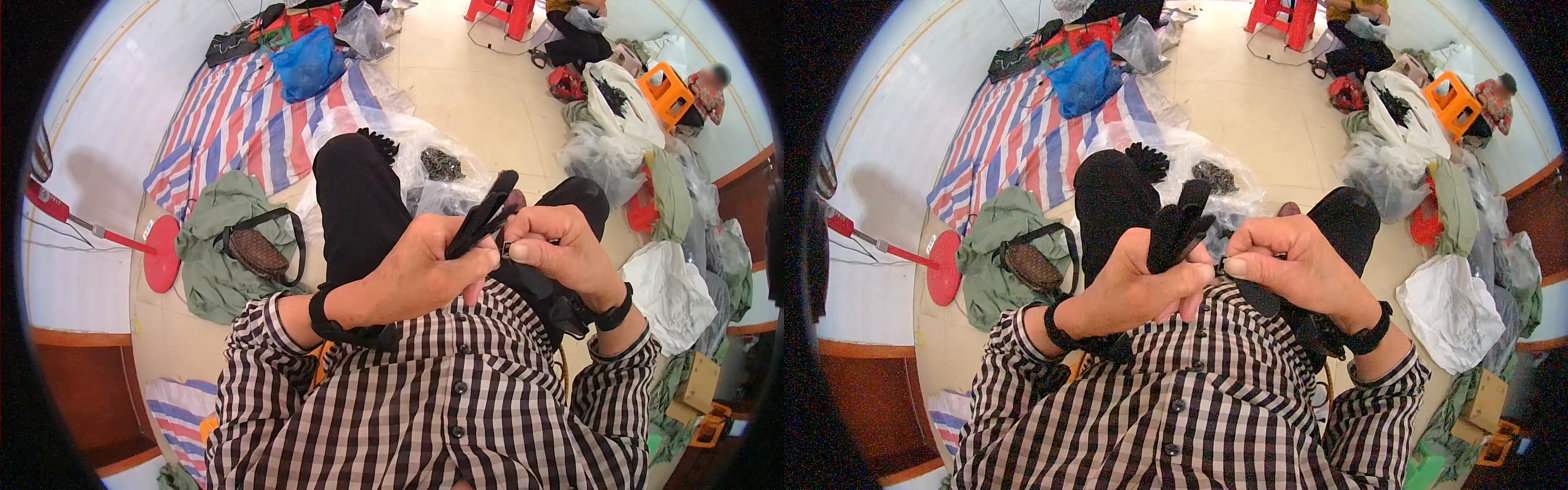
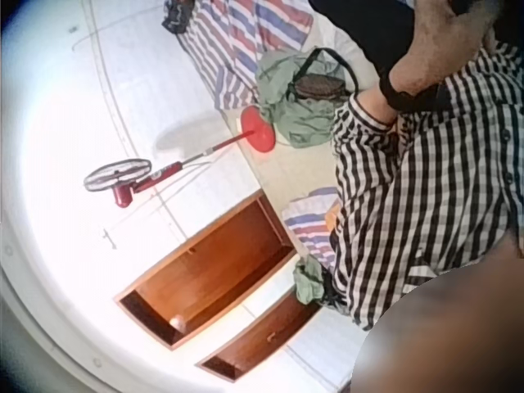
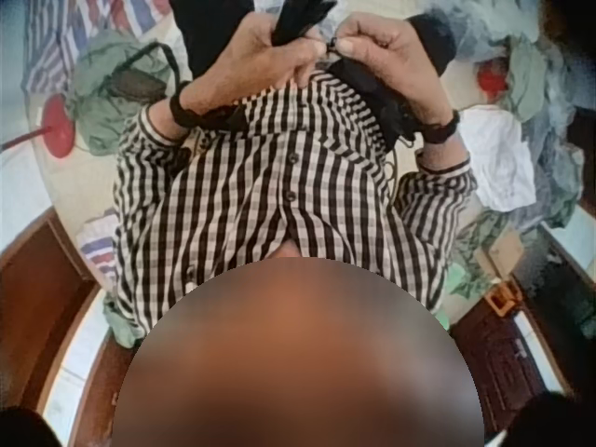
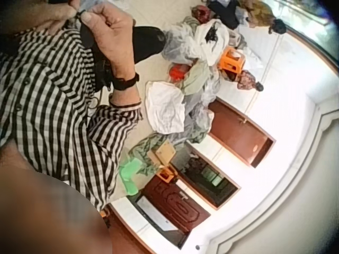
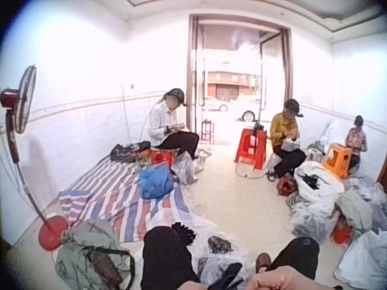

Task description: Manually attaching small buckles or clips to black shoe straps.

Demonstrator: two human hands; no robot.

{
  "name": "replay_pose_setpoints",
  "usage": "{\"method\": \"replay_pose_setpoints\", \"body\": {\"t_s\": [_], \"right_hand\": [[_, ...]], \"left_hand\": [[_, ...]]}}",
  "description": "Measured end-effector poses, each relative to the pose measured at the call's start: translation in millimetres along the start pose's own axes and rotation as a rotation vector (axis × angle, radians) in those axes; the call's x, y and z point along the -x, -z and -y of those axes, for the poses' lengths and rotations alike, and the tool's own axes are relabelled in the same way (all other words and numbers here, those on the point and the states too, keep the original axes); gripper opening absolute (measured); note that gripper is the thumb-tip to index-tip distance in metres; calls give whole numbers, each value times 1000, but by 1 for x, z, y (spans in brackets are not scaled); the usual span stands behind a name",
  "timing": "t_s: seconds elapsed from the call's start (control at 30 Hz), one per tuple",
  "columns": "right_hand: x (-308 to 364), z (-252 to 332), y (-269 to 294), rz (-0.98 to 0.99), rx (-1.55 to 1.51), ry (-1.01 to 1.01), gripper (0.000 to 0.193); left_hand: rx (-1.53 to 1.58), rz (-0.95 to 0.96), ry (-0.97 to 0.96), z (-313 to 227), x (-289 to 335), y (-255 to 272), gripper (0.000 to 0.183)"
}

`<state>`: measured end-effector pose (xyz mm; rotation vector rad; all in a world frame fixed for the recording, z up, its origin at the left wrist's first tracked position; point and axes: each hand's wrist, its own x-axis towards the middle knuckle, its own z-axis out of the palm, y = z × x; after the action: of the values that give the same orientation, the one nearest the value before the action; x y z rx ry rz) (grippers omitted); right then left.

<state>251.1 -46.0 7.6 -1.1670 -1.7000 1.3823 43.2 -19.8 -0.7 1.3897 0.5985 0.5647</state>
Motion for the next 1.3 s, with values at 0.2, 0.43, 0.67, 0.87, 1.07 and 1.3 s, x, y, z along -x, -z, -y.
{"method": "replay_pose_setpoints", "body": {"t_s": [0.2,0.43,0.67,0.87,1.07,1.3], "right_hand": [[-1,5,-2,66,26,-3,14],[4,6,-3,-8,164,115,12],[-6,-11,4,-62,54,156,9],[4,4,9,-127,362,304,18],[21,40,7,-163,693,320,26],[17,8,-11,-136,874,299,37]], "left_hand": [[31,-6,-50,7,4,-3,16],[-424,-99,-341,20,1,-6,11],[-265,-61,-288,6,-2,-7,14],[34,-38,29,4,-5,1,16],[-55,-20,69,0,-8,4,16],[-97,-5,73,-2,-8,0,15]]}}
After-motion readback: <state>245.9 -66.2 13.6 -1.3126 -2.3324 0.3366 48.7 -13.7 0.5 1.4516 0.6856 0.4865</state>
